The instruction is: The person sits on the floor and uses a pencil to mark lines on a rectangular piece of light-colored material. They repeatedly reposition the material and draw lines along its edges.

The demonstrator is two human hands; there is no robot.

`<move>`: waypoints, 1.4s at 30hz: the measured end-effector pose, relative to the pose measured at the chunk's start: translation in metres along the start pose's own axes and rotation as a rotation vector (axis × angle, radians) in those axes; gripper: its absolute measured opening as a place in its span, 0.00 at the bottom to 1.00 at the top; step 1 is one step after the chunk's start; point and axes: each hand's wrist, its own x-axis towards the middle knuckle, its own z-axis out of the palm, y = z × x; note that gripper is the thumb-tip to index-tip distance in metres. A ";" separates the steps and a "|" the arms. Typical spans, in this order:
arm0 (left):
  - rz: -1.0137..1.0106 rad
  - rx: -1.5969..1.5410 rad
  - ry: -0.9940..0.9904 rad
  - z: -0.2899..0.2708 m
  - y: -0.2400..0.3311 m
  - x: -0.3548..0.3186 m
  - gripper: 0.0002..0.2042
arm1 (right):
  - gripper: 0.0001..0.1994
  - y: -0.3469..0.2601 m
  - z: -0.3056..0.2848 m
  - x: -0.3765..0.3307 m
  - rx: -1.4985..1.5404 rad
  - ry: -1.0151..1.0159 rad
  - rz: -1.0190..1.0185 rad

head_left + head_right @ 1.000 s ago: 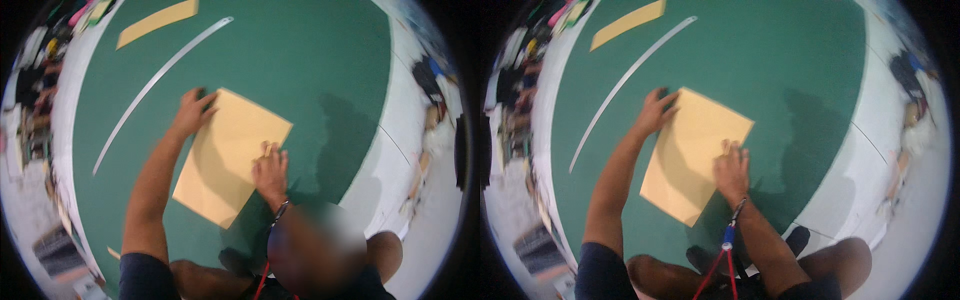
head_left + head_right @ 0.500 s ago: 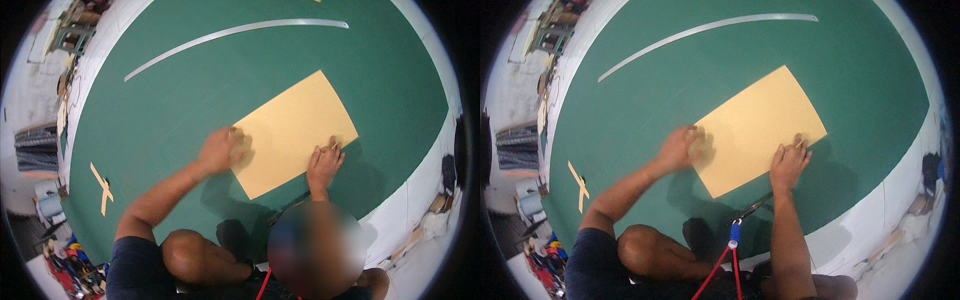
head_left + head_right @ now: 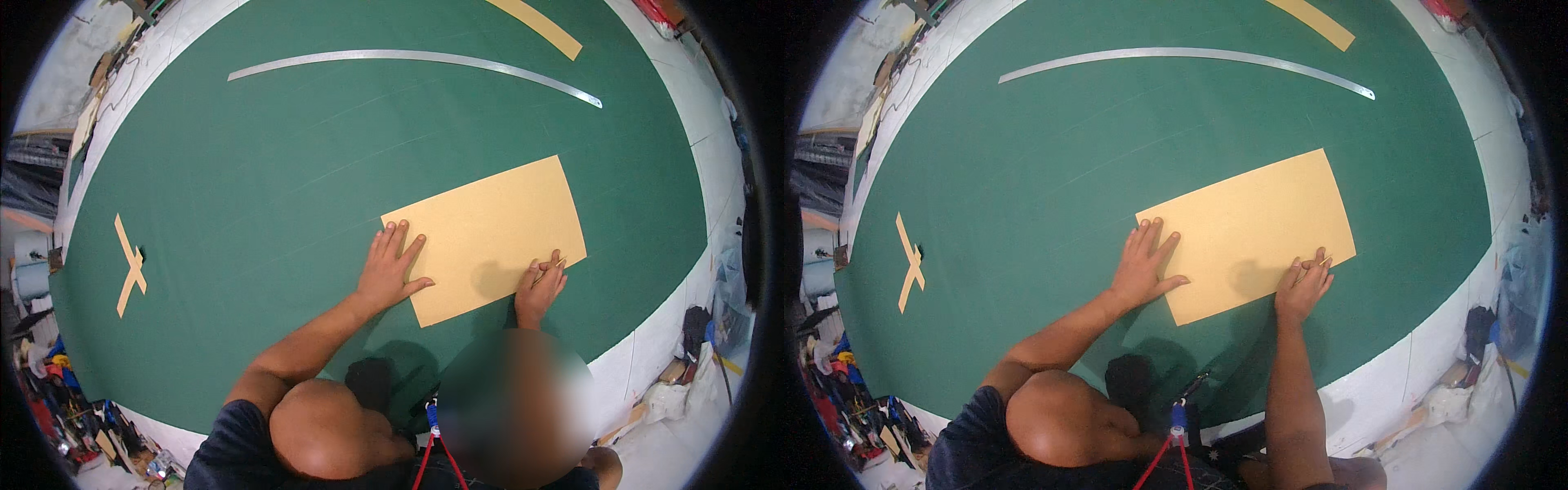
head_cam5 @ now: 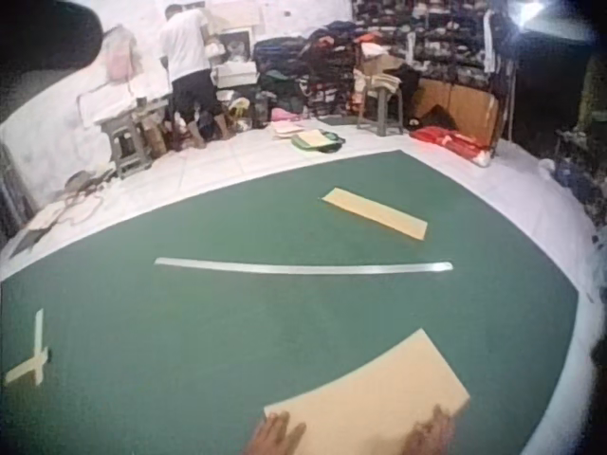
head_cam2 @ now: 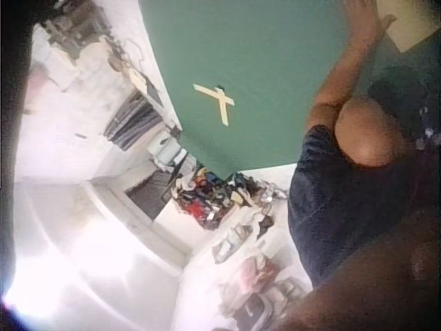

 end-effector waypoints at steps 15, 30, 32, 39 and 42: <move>-0.007 -0.076 -0.017 -0.001 -0.003 0.003 0.44 | 0.11 0.011 0.005 -0.006 -0.068 0.050 -0.084; 0.026 -0.026 -0.119 -0.015 -0.001 0.018 0.44 | 0.22 -0.072 0.012 0.149 0.101 -0.114 -0.046; 0.021 -0.005 -0.149 -0.017 0.001 0.018 0.47 | 0.22 -0.074 0.022 0.161 0.038 -0.211 -0.020; -0.011 0.089 -0.213 -0.020 0.001 0.025 0.49 | 0.25 -0.083 0.027 0.165 0.036 -0.258 0.043; -0.094 0.130 -0.352 -0.041 0.031 0.047 0.52 | 0.25 -0.076 0.028 0.164 0.066 -0.237 0.060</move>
